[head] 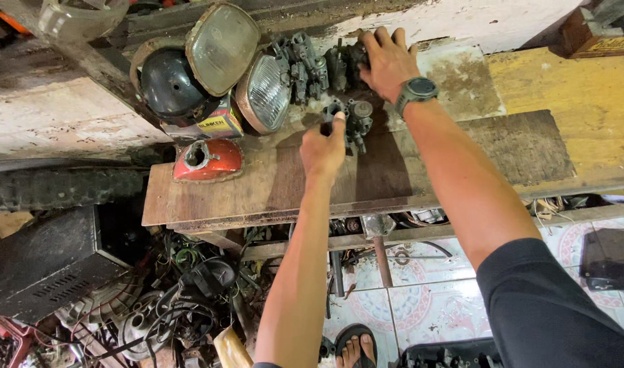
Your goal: The person assembles small mechanical engine parts, including a cylinder head and piston, on their lap. They use a screwdriver to tighten components and place the assembled parts onto a wooden workbench.
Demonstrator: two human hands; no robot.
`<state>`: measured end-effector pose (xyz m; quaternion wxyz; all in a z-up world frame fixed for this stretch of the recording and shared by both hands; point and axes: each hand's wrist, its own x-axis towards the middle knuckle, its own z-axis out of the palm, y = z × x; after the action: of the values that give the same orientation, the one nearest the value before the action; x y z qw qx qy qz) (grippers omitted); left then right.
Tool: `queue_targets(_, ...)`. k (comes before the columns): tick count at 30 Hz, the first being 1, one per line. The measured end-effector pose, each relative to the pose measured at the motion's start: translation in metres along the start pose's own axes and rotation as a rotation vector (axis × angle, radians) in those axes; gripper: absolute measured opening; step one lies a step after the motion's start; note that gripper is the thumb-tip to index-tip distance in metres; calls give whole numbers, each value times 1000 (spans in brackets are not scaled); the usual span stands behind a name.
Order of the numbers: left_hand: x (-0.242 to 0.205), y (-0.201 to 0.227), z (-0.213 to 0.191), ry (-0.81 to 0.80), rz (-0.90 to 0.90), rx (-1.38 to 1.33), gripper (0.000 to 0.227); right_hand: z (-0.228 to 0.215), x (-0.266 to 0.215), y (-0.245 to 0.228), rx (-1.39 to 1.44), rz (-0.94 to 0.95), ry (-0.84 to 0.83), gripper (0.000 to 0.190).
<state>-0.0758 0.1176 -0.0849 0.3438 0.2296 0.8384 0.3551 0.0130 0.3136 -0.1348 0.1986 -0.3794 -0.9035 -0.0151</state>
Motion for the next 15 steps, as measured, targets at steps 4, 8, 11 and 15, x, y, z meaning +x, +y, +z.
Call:
queue_targets(4, 4, 4, 11, 17, 19, -24, 64, -8, -7, 4, -39, -47, 51, 46)
queue_targets(8, 6, 12, 17, -2, 88, -19, 61, -15, -12, 10, -63, -61, 50, 43)
queue_targets(11, 25, 6, 33, 15, 109, 19, 62, -15, -18, 20, -71, -70, 67, 44)
queue_targets(15, 28, 15, 36, 9, 173, 45, 64, -52, -30, 19, -112, 6, 18, 42)
